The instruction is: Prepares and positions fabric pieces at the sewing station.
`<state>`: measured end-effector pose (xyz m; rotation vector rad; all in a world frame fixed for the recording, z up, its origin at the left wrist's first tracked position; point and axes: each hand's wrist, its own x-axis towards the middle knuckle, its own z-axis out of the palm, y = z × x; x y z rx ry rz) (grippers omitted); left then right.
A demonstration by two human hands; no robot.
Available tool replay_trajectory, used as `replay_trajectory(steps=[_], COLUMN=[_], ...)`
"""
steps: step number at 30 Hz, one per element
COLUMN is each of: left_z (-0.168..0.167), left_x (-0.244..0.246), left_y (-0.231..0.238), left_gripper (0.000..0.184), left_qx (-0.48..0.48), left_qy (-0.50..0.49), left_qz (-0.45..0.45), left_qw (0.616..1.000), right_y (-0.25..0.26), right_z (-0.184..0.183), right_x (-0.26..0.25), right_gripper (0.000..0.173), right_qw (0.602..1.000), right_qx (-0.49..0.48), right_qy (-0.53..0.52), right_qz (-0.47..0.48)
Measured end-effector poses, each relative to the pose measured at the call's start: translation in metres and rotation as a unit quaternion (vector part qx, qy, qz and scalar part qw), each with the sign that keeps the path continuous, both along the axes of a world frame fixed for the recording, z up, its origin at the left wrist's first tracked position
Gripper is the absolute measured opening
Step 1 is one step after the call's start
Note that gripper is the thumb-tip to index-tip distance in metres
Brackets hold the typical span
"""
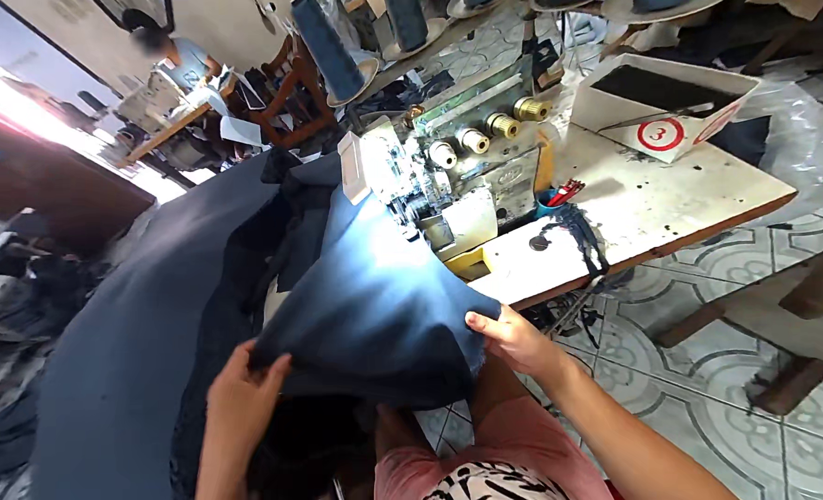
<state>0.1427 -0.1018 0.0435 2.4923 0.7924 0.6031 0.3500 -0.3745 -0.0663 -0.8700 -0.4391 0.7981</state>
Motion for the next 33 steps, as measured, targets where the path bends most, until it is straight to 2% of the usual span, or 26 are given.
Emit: replay_trajectory(steps=[3, 6, 10, 12, 14, 16, 17, 19, 20, 21, 22, 23, 24, 26, 27, 28, 29, 30, 32, 33], left_z=[0.050, 0.087, 0.115, 0.118, 0.112, 0.101, 0.094, 0.086, 0.085, 0.084, 0.077, 0.064, 0.048, 0.015, 0.004, -0.005, -0.010, -0.012, -0.015, -0.014], left_x=[0.048, 0.114, 0.206, 0.248, 0.284, 0.308, 0.314, 0.305, 0.284, 0.250, 0.207, 0.160, 0.119, 0.074, 0.071, 0.075, 0.089, 0.114, 0.177, 0.212], left_y=[0.035, 0.061, 0.078, 0.083, 0.090, 0.101, 0.107, 0.113, 0.104, 0.085, 0.060, 0.035, 0.011, -0.024, -0.025, -0.013, 0.009, 0.035, 0.091, 0.115], left_gripper=[0.034, 0.032, 0.035, 0.038, 0.040, 0.041, 0.046, 0.071, 0.081, 0.081, 0.074, 0.071, 0.079, 0.114, 0.129, 0.137, 0.137, 0.130, 0.090, 0.079], left_qx=[0.140, 0.209, 0.244, 0.267, 0.284, 0.277, 0.263, 0.229, 0.230, 0.241, 0.241, 0.227, 0.191, 0.071, 0.032, 0.030, 0.049, 0.066, 0.095, 0.113], left_qy=[0.045, 0.089, 0.081, 0.033, -0.019, -0.080, -0.104, -0.094, -0.043, 0.039, 0.133, 0.247, 0.376, 0.558, 0.591, 0.573, 0.551, 0.546, 0.531, 0.527], left_qz=[-0.017, -0.024, -0.037, -0.075, -0.113, -0.149, -0.180, -0.236, -0.222, -0.178, -0.143, -0.129, -0.138, -0.176, -0.177, -0.184, -0.194, -0.197, -0.192, -0.182], left_qw=[0.989, 0.974, 0.966, 0.960, 0.952, 0.946, 0.942, 0.940, 0.947, 0.953, 0.951, 0.933, 0.896, 0.808, 0.787, 0.798, 0.810, 0.812, 0.820, 0.822], right_y=[0.029, 0.062, 0.097, 0.102, 0.101, 0.089, 0.079, 0.055, 0.044, 0.033, 0.025, 0.020, 0.018, 0.022, 0.024, 0.024, 0.023, 0.022, 0.021, 0.021], right_z=[0.015, 0.029, 0.044, 0.047, 0.042, 0.033, 0.027, 0.010, 0.001, -0.007, -0.013, -0.018, -0.022, -0.025, -0.025, -0.026, -0.027, -0.028, -0.028, -0.029], right_x=[-0.004, -0.006, -0.004, -0.002, 0.002, 0.008, 0.012, 0.029, 0.040, 0.052, 0.062, 0.069, 0.074, 0.075, 0.074, 0.073, 0.072, 0.072, 0.072, 0.072], right_gripper=[0.018, 0.022, 0.035, 0.040, 0.036, 0.031, 0.028, 0.021, 0.021, 0.022, 0.023, 0.023, 0.024, 0.028, 0.029, 0.029, 0.029, 0.028, 0.027, 0.027], right_qw=[0.994, 0.980, 0.978, 0.991, 0.997, 0.971, 0.943, 0.856, 0.804, 0.762, 0.733, 0.719, 0.711, 0.701, 0.699, 0.703, 0.707, 0.710, 0.708, 0.707], right_qx=[0.058, 0.096, 0.105, 0.075, 0.034, -0.038, -0.074, -0.137, -0.163, -0.183, -0.199, -0.210, -0.221, -0.231, -0.238, -0.243, -0.246, -0.247, -0.245, -0.243], right_qy=[0.090, 0.164, 0.154, 0.079, -0.052, -0.224, -0.307, -0.463, -0.528, -0.574, -0.603, -0.618, -0.628, -0.640, -0.640, -0.633, -0.626, -0.618, -0.613, -0.612], right_qz=[-0.028, -0.062, -0.090, -0.071, -0.052, -0.073, -0.104, -0.184, -0.220, -0.239, -0.244, -0.239, -0.228, -0.214, -0.212, -0.212, -0.219, -0.228, -0.251, -0.259])
